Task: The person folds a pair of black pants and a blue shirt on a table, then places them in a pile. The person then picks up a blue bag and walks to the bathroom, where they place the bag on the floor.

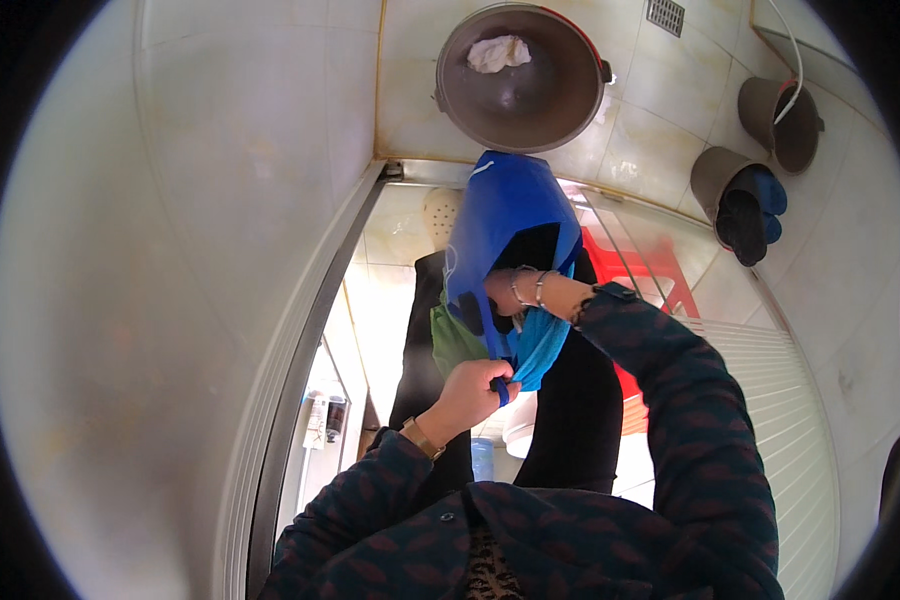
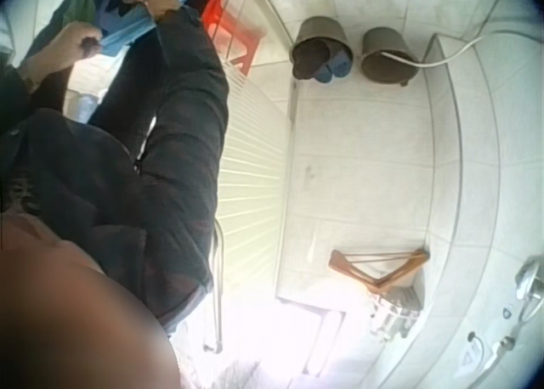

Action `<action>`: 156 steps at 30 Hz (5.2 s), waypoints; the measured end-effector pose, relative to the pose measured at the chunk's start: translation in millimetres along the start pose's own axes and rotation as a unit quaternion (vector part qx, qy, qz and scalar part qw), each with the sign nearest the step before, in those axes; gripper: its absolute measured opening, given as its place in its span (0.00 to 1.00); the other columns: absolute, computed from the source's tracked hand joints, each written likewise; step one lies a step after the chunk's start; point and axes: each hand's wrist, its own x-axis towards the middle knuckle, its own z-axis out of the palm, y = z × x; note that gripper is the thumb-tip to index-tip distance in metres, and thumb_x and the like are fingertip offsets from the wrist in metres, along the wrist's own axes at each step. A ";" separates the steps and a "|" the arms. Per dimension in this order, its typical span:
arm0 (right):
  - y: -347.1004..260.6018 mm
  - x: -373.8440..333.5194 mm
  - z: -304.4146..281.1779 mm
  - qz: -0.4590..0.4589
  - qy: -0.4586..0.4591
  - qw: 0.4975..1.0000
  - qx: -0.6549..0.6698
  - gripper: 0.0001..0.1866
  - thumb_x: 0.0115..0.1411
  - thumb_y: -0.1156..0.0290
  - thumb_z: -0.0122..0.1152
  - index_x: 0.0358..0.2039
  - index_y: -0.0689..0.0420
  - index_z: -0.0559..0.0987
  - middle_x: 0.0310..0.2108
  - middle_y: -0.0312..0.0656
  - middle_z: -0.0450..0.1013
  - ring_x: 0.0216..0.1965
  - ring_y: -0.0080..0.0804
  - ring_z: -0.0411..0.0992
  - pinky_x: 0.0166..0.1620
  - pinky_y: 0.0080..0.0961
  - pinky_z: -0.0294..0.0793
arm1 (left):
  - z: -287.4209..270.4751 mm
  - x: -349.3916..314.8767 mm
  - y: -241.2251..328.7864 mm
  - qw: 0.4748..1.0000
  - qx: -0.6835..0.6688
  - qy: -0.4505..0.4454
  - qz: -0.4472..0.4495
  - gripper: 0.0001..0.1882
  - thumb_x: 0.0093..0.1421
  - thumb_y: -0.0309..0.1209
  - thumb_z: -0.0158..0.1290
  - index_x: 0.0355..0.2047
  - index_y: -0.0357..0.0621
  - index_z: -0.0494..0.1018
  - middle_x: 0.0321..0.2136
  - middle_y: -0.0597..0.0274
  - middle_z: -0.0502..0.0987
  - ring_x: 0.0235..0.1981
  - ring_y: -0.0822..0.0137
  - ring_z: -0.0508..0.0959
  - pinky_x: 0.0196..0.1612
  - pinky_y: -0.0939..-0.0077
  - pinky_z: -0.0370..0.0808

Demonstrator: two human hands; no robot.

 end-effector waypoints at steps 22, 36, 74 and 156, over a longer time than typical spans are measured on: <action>-7.1 -9.8 63.8 0.120 -0.019 0.992 -0.041 0.16 0.52 0.64 0.64 0.42 0.53 0.83 0.42 0.47 0.79 0.46 0.46 0.77 0.46 0.41 0.78 | 7.7 0.0 -5.1 0.993 0.090 -0.014 0.076 0.08 0.52 0.31 0.61 0.27 0.41 0.75 0.21 0.52 0.75 0.23 0.51 0.77 0.26 0.62 0.71; 14.3 26.5 67.4 0.199 0.082 0.975 -0.063 0.17 0.51 0.67 0.63 0.43 0.52 0.81 0.42 0.47 0.78 0.44 0.46 0.77 0.45 0.40 0.77 | -15.8 24.8 -31.6 0.996 0.081 -0.012 0.021 0.08 0.56 0.31 0.61 0.31 0.39 0.75 0.20 0.54 0.74 0.20 0.60 0.75 0.25 0.70 0.69; -55.4 -108.5 -118.0 0.091 0.133 0.987 -0.023 0.11 0.51 0.68 0.58 0.23 0.64 0.82 0.24 0.57 0.76 0.30 0.55 0.77 0.39 0.43 0.77 | -16.1 6.1 7.0 0.999 0.012 -0.038 0.024 0.09 0.57 0.28 0.62 0.33 0.35 0.77 0.22 0.59 0.77 0.21 0.73 0.73 0.26 0.78 0.69; 5.7 -197.1 -98.7 0.004 0.560 0.694 0.453 0.60 0.48 0.50 0.75 0.68 0.68 0.47 0.64 0.57 0.59 0.64 0.40 0.60 0.66 0.31 0.57 | 13.7 -17.0 107.8 0.954 -0.240 -0.181 -0.017 0.12 0.61 0.33 0.61 0.26 0.39 0.74 0.17 0.76 0.65 0.22 0.83 0.63 0.26 0.85 0.60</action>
